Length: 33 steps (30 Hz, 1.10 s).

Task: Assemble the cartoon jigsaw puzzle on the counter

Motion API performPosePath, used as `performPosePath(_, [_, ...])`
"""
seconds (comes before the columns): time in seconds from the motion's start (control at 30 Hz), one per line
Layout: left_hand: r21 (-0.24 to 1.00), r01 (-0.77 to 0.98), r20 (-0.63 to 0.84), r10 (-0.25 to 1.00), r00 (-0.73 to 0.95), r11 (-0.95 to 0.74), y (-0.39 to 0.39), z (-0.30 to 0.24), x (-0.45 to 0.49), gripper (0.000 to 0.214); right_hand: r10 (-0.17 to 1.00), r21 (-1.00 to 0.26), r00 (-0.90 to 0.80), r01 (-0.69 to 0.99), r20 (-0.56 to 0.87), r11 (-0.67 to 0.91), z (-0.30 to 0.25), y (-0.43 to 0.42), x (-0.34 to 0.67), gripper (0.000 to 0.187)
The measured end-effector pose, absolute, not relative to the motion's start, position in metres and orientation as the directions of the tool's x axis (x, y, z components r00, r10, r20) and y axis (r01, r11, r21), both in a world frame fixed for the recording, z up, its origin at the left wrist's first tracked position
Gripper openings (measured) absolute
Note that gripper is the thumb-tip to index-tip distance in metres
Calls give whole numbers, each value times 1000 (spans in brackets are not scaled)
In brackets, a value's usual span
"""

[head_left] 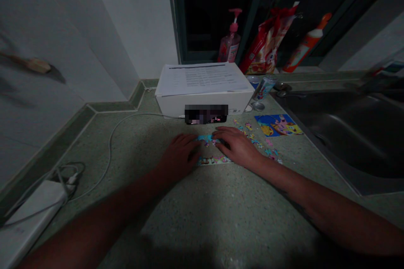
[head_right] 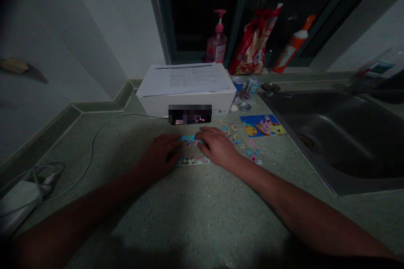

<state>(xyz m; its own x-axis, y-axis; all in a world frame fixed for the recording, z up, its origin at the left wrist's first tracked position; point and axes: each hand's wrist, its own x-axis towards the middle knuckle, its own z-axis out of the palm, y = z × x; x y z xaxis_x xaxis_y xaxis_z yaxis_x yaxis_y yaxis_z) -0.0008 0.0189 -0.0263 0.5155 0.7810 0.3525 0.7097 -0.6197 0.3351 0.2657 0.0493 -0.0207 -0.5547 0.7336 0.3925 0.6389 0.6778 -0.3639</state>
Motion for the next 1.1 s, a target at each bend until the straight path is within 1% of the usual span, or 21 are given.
performPosePath(0.2, [339,704,350,778,521,-624,19,-26,-1,28,723,-350,-550,637,418,687,-16,47,266,22])
performPosePath(0.37, [329,716,330,785,524,-616,18,-23,-1,29,708,-310,-580,641,403,702,-14,45,265,18])
performPosePath(0.77, [325,712,344,779,525,-623,19,-25,0,28,707,-302,-559,650,433,698,-15,47,265,18])
performPosePath(1.1, [345,713,335,790,514,-610,19,-25,0,28,668,-233,-626,636,402,736,-16,47,265,25])
